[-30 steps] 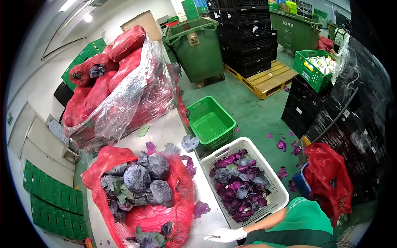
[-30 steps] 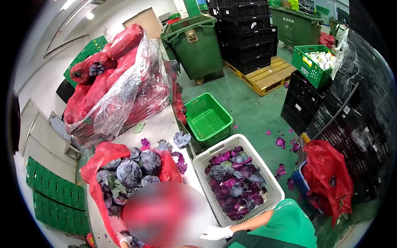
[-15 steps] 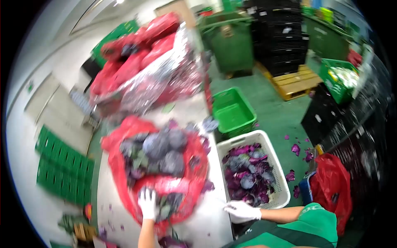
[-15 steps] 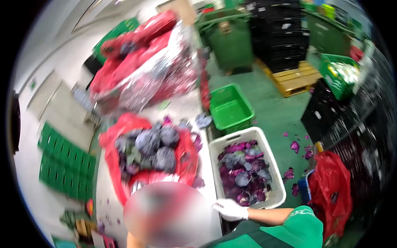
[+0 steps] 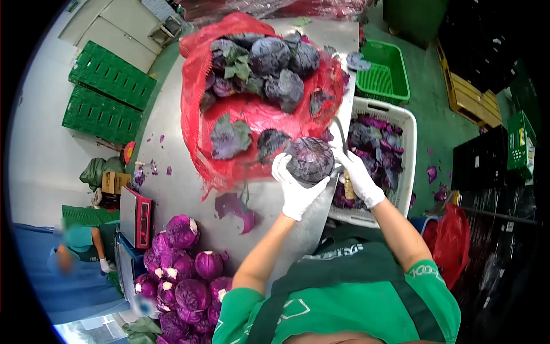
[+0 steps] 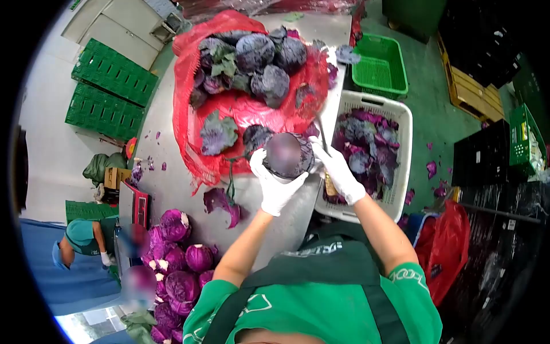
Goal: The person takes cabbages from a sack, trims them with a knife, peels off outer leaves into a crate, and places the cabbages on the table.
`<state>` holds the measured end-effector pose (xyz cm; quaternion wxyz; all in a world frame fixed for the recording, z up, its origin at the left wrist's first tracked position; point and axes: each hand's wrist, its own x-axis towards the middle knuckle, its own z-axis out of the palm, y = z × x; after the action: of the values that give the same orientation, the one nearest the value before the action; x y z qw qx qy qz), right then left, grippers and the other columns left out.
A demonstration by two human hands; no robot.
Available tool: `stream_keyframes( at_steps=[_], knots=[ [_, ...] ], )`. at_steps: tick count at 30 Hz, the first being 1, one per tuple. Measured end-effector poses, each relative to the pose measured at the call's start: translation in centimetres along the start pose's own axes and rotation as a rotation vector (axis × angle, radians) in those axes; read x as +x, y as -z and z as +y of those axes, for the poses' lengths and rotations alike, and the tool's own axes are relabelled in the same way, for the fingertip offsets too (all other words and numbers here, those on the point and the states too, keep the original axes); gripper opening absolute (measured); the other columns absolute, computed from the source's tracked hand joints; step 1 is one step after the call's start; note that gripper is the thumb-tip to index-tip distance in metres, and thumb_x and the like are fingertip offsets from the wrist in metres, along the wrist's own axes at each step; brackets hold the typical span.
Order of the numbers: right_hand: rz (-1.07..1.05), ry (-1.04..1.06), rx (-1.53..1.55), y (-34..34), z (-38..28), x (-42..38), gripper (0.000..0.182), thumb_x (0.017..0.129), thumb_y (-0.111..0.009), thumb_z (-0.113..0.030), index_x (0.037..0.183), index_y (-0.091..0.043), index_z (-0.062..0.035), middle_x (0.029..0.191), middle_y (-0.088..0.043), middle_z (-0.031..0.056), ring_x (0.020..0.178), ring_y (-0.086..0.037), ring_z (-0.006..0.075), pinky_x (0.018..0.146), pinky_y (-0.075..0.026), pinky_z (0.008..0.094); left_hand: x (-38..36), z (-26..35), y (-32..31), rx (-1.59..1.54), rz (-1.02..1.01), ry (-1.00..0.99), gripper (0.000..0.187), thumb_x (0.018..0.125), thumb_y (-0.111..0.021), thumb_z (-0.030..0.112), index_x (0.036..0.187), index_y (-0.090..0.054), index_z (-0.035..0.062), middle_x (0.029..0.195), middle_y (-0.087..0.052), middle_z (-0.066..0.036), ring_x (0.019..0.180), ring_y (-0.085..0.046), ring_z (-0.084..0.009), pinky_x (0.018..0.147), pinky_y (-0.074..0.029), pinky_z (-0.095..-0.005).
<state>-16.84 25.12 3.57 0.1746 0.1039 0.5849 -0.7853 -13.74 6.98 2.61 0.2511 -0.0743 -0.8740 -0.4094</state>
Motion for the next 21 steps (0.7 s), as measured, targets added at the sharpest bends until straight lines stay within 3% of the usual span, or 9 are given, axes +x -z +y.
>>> stream_keyframes(
  at_steps=[2,4,6,7,9,11,15,19,21],
  knots=[
    [-0.130,-0.036,-0.207,0.0,0.3,-0.7,0.054,0.096,-0.065,-0.039,0.138,-0.056,-0.0068,0.081,-0.062,-0.0067,0.064,-0.052,0.0018,0.057,-0.041,0.0194,-3.7,-1.4,-2.1,-0.163,0.025,0.239,0.107,0.061,-0.093,0.028,0.140,-0.026,0.0035,0.137,-0.029,-0.019,0.128,-0.034,-0.0350,0.110,-0.031,-0.0483],
    [-0.204,-0.050,-0.263,0.0,2.2,-1.5,0.061,0.091,-0.072,-0.032,0.142,-0.052,-0.0044,0.100,-0.066,0.0011,0.088,-0.060,0.0088,0.080,-0.050,0.0252,-6.2,-1.5,-1.9,-0.456,0.070,0.599,0.105,0.065,-0.092,0.019,0.143,-0.023,0.0037,0.138,-0.027,-0.016,0.130,-0.033,-0.0278,0.114,-0.031,-0.0422],
    [-0.261,0.003,-0.152,-1.3,3.2,-3.5,0.074,0.084,-0.079,-0.023,0.146,-0.044,-0.0022,0.134,-0.056,0.0130,0.122,-0.053,0.0189,0.106,-0.042,0.0328,-8.3,-1.7,-1.0,-0.452,0.045,0.587,0.100,0.070,-0.088,0.012,0.144,-0.021,0.0059,0.140,-0.029,-0.015,0.131,-0.036,-0.0270,0.112,-0.035,-0.0411],
    [-0.267,0.154,-0.443,-1.0,3.8,-3.6,0.084,0.079,-0.082,-0.030,0.147,-0.042,-0.0026,0.142,-0.050,0.0178,0.129,-0.050,0.0248,0.108,-0.041,0.0352,-8.4,-0.9,0.3,-0.454,0.010,0.559,0.097,0.074,-0.084,0.005,0.146,-0.020,0.0081,0.142,-0.032,-0.013,0.131,-0.040,-0.0263,0.110,-0.039,-0.0399],
    [-0.190,0.199,-0.673,-0.9,5.8,-3.8,0.092,0.073,-0.085,-0.036,0.148,-0.042,-0.0062,0.141,-0.050,0.0218,0.130,-0.051,0.0312,0.110,-0.040,0.0380,-8.8,0.0,2.6,-0.756,-0.017,0.655,0.089,0.081,-0.078,0.005,0.148,-0.021,0.0083,0.146,-0.032,-0.012,0.134,-0.039,-0.0248,0.109,-0.040,-0.0390],
    [-0.186,0.271,-0.729,-0.9,6.8,-4.2,0.093,0.072,-0.085,-0.037,0.149,-0.041,-0.0082,0.139,-0.051,0.0225,0.127,-0.053,0.0338,0.108,-0.042,0.0390,-9.3,-0.8,4.6,-0.959,-0.105,0.754,0.075,0.089,-0.071,0.009,0.148,-0.026,0.0027,0.148,-0.029,-0.016,0.142,-0.028,-0.0259,0.118,-0.026,-0.0390],
    [-0.201,0.353,-0.813,-2.3,6.3,-5.7,0.090,0.072,-0.082,-0.033,0.149,-0.041,-0.0114,0.130,-0.054,0.0231,0.116,-0.059,0.0373,0.099,-0.050,0.0416,-9.6,-0.1,4.4,-0.296,-0.020,0.839,0.059,0.097,-0.064,0.024,0.144,-0.038,0.0014,0.146,-0.031,-0.019,0.137,-0.034,-0.0311,0.116,-0.028,-0.0411],
    [-0.094,0.424,-0.799,-2.8,8.5,-5.9,0.082,0.073,-0.077,-0.028,0.146,-0.043,-0.0104,0.120,-0.058,0.0233,0.093,-0.067,0.0382,0.084,-0.055,0.0437,-7.9,0.9,1.1,0.099,0.073,0.728,0.078,0.090,-0.071,0.037,0.148,-0.032,0.0011,0.142,-0.033,-0.025,0.133,-0.034,-0.0377,0.114,-0.028,-0.0466],
    [0.057,0.406,-0.803,-3.8,8.9,-6.3,0.062,0.075,-0.074,-0.029,0.129,-0.052,-0.0075,0.109,-0.061,0.0218,0.086,-0.067,0.0383,0.077,-0.055,0.0444,-7.6,0.4,0.3,0.087,0.081,0.741,0.085,0.085,-0.076,0.040,0.146,-0.032,0.0009,0.141,-0.031,-0.026,0.132,-0.033,-0.0403,0.113,-0.028,-0.0484]
  ],
)
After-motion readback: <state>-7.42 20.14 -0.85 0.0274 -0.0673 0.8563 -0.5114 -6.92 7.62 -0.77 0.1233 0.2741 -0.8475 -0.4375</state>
